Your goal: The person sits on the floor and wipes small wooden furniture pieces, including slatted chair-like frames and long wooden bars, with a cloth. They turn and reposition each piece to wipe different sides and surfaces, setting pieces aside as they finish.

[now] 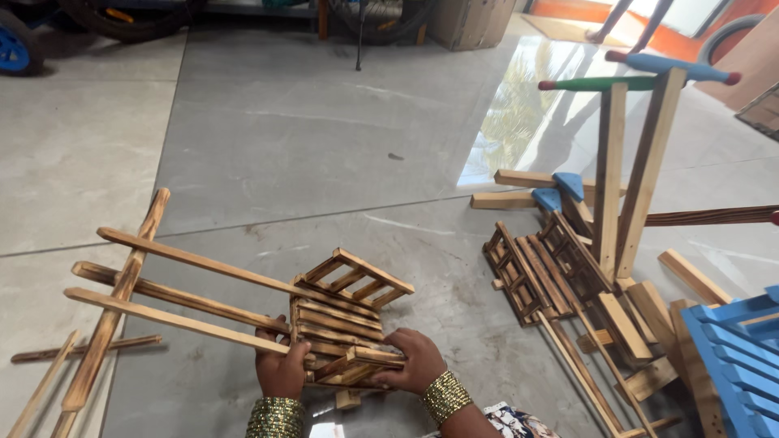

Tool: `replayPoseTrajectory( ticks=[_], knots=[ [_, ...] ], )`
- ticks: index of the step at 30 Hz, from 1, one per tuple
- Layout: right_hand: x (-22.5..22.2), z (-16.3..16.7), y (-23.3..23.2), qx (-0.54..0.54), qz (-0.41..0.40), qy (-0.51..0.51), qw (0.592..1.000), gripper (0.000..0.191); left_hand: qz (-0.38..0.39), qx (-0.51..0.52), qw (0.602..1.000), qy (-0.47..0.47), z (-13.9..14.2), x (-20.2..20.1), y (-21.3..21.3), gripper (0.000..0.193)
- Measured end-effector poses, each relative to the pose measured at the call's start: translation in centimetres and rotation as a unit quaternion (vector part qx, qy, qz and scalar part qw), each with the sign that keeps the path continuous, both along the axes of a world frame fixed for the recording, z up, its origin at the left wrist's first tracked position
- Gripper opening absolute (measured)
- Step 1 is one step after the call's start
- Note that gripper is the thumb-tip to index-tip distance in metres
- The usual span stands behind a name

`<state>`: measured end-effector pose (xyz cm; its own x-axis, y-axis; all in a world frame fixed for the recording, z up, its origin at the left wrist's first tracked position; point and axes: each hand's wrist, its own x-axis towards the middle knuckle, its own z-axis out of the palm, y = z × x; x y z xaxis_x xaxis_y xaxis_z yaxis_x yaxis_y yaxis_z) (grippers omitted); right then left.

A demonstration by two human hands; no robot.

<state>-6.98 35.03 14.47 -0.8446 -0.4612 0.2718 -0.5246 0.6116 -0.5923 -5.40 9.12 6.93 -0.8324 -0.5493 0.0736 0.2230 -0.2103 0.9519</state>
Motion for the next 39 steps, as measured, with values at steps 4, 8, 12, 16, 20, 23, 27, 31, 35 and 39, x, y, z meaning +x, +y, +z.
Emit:
replayPoseTrajectory(
  ticks=[4, 8, 12, 16, 20, 23, 27, 31, 35, 39],
  knots=[
    [-1.9, -3.9, 2.1, 0.028, -0.035, -0.012, 0.999, 0.048, 0.014, -0.043, 0.993, -0.11, -0.8, -0.8, 0.4, 0.062],
    [-3.3, -6.1, 4.1, 0.032, -0.032, -0.072, 0.996, 0.059, 0.03, -0.098, 0.978, -0.184, -3.2, -2.1, 0.8, 0.061],
    [-3.7, -6.9, 5.0, 0.066, -0.023, -0.074, 0.995, 0.056, 0.017, -0.062, 0.95, -0.307, -5.5, -3.1, -1.0, 0.055],
    [-2.7, -5.6, 4.1, 0.101, 0.012, -0.026, 0.994, 0.035, 0.055, -0.066, 0.957, -0.277, -4.9, -3.7, -2.0, 0.049],
    [-0.7, -1.4, 3.7, 0.081, 0.025, -0.056, 0.995, 0.037, 0.022, 0.086, 0.953, -0.289, -1.0, -2.2, -2.2, 0.042],
    [0.7, 3.2, 5.5, -0.096, 0.069, -0.061, 0.991, 0.046, -0.022, 0.232, 0.96, -0.154, 2.5, 0.1, -0.9, 0.039],
    [4.6, 8.2, 8.4, -0.207, 0.002, 0.007, 0.978, 0.061, -0.097, 0.234, 0.966, -0.056, 6.3, 2.5, 2.0, 0.041],
    [9.2, 11.1, 10.3, -0.103, 0.129, 0.013, 0.986, 0.032, -0.174, 0.173, 0.967, -0.064, 8.6, 3.6, 3.5, 0.044],
    [13.6, 11.5, 11.4, -0.029, 0.055, 0.032, 0.998, 0.033, -0.237, 0.132, 0.962, -0.038, 9.3, 4.5, 4.5, 0.05],
    [15.2, 11.5, 13.8, -0.067, -0.035, 0.097, 0.992, 0.037, -0.276, 0.298, 0.912, 0.061, 9.4, 3.6, 9.1, 0.058]
  ],
)
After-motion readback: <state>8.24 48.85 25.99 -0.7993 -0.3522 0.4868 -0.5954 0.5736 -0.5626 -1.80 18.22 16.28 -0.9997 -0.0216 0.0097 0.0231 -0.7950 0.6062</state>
